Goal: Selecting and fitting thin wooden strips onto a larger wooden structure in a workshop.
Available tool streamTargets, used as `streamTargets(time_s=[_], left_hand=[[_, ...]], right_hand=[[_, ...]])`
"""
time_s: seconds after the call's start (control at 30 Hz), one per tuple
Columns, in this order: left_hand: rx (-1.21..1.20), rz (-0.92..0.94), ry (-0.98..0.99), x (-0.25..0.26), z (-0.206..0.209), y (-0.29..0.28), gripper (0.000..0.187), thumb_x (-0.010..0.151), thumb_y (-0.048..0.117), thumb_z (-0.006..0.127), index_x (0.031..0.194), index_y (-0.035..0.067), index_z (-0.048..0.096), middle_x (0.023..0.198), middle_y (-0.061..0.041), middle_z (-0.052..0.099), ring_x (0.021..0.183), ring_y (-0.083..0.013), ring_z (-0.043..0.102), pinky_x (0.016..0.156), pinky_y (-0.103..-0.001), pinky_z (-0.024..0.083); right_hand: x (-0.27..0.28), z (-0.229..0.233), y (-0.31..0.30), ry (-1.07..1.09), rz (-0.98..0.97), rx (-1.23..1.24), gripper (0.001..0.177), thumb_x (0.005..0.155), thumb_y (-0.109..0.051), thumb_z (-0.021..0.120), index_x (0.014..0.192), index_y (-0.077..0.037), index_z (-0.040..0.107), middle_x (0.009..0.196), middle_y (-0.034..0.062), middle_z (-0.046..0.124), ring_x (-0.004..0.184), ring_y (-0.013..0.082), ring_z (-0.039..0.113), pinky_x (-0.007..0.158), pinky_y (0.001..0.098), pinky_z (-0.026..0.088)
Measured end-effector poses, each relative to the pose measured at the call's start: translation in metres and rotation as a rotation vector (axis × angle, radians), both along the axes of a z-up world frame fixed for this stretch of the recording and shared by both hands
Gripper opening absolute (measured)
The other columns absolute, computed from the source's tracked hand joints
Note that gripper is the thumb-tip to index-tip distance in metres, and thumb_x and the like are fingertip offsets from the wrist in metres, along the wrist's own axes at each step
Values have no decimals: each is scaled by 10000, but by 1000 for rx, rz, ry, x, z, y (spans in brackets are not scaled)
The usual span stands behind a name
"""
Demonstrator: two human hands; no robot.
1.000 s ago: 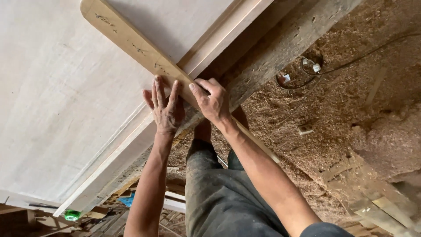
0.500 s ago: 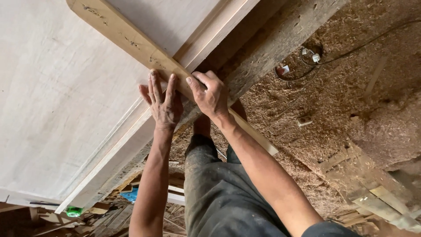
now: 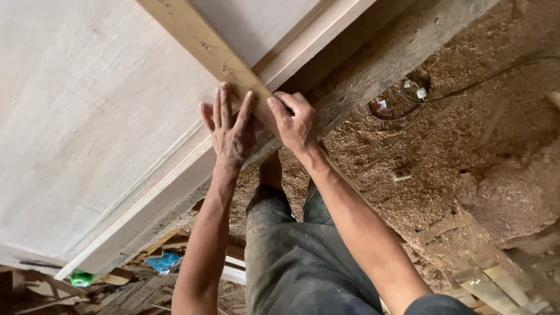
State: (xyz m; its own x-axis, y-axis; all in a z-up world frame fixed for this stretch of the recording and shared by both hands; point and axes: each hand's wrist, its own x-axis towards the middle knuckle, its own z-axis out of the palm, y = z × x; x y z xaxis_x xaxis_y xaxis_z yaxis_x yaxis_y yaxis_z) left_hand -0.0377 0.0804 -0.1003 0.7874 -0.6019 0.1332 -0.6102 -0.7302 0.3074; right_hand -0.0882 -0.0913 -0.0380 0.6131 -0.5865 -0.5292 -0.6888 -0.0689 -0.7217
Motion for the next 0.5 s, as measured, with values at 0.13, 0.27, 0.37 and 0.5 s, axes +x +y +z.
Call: streamTargets(time_s=[0.13, 0.27, 0.37, 0.5], left_hand=[[-7, -20, 18, 11, 34, -13, 615, 958, 185, 595, 1529, 408, 543, 1634, -136, 382, 1525, -314, 331, 1234, -582, 89], [-4, -18, 39, 3, 9, -5, 643, 947, 186, 582, 1537, 437, 533, 1648, -101, 377, 1535, -296, 308, 1230, -582, 67], [-5, -8, 83, 19, 59, -22, 669, 939, 150, 582, 1545, 427, 526, 1651, -101, 369, 1537, -297, 299, 1231, -591, 70], [-17, -7, 38, 4, 13, -7, 668, 920, 163, 590, 1530, 430, 541, 1646, -96, 384, 1534, -286, 314, 1235, -579, 80]], right_hand=[[-2, -2, -2, -15, 45, -47, 326, 993, -460, 691, 1096, -162, 775, 896, 105, 697, 903, 256, 718, 809, 399, 583], [1, 6, -3, -30, 48, -32, 296, 1002, -399, 692, 1106, -133, 767, 898, 144, 688, 931, 283, 716, 831, 414, 572], [2, 7, -6, -34, 52, 4, 311, 1007, -403, 683, 1114, -123, 762, 908, 146, 688, 930, 268, 709, 853, 421, 565], [4, 9, -9, -33, 77, 1, 280, 1005, -387, 683, 1113, -140, 761, 902, 128, 683, 930, 249, 712, 848, 397, 567]])
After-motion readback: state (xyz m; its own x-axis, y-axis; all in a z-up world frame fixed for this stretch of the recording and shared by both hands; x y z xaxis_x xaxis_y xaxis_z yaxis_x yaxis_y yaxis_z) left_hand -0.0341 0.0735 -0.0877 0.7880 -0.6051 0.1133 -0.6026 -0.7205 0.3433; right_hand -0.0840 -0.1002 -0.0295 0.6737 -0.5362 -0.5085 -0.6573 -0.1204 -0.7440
